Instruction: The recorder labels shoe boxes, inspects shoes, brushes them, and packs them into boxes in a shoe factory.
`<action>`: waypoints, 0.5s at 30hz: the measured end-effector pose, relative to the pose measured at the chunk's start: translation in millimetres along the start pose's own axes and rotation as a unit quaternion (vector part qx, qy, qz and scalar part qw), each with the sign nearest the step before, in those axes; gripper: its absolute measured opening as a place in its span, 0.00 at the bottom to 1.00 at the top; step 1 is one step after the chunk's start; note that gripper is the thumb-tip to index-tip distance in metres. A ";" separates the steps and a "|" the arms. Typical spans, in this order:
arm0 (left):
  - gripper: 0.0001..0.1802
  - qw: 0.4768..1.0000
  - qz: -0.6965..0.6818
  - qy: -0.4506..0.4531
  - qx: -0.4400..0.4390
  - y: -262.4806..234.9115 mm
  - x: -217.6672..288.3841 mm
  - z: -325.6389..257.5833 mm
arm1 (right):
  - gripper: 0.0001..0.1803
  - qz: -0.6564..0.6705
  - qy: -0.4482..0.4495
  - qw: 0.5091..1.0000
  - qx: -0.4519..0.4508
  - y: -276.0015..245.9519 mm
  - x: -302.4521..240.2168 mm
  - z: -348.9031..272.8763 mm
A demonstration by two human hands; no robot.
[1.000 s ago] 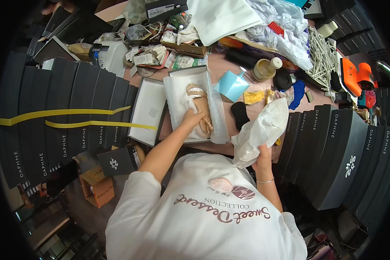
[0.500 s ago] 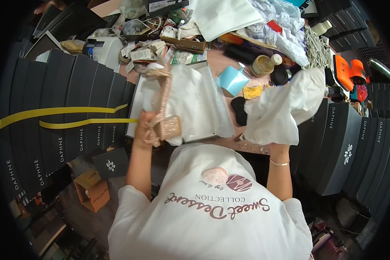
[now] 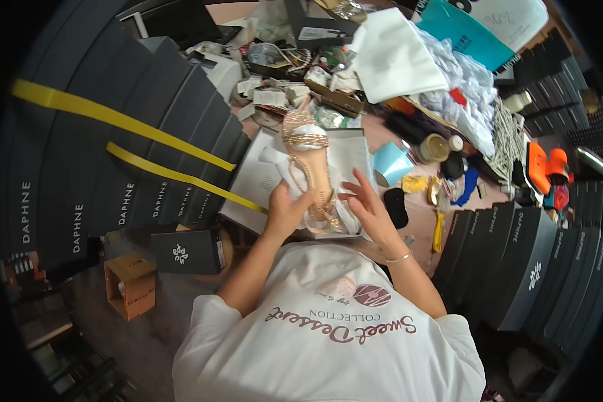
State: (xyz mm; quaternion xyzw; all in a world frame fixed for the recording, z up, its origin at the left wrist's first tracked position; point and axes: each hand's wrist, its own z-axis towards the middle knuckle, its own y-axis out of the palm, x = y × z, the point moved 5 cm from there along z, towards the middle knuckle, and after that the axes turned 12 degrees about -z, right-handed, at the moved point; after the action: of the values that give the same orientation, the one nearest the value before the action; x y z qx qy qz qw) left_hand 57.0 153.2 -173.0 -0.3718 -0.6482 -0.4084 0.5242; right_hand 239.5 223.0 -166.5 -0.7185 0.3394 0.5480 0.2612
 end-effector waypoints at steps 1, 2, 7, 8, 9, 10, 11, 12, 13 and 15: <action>0.21 0.999 0.029 0.009 -0.039 22.0 7.1 -2.7 | 0.45 0.009 -0.007 0.998 -0.058 6.2 -6.2 -0.4; 0.21 0.995 0.065 0.025 -0.073 34.9 16.2 -3.3 | 0.42 -0.026 0.048 0.997 -0.053 11.4 -15.6 0.7; 0.16 0.910 -0.315 -0.228 -0.141 36.2 -10.8 7.8 | 0.29 0.042 0.091 0.994 0.049 -29.0 24.9 -38.9; 0.17 0.911 -0.328 -0.232 -0.094 25.1 -3.2 18.0 | 0.28 0.052 0.089 0.994 0.046 -37.0 37.4 -42.2; 0.19 0.909 -0.342 -0.235 -0.048 16.6 6.9 28.0 | 0.29 0.034 0.096 0.994 0.038 -35.0 35.9 -44.1; 0.20 0.902 -0.358 -0.240 -0.001 8.6 12.8 34.0 | 0.29 0.015 0.108 0.994 0.031 -30.9 33.6 -46.3; 0.23 0.870 -0.426 -0.248 0.005 -3.6 -8.6 44.9 | 0.32 -0.013 0.086 0.995 0.042 -24.0 44.9 -39.8; 0.23 0.858 -0.447 -0.252 -0.003 -7.8 -8.3 50.0 | 0.33 -0.080 0.079 0.993 0.046 -19.0 58.0 -33.2; 0.23 0.846 -0.468 -0.257 -0.011 -11.3 -6.4 53.5 | 0.34 -0.146 0.071 0.985 0.052 -13.1 70.6 -24.9; 0.23 0.823 -0.498 -0.270 -0.030 -1.8 -11.6 55.9 | 0.42 -0.341 0.010 0.937 0.075 -18.3 57.9 -23.4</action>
State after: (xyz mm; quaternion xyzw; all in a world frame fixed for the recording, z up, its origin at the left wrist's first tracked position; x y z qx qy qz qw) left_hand 36.4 203.2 -191.2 -0.1090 -0.8483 -0.5165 0.0422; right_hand 277.7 205.4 -216.1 -0.7750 0.1169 0.3916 0.4821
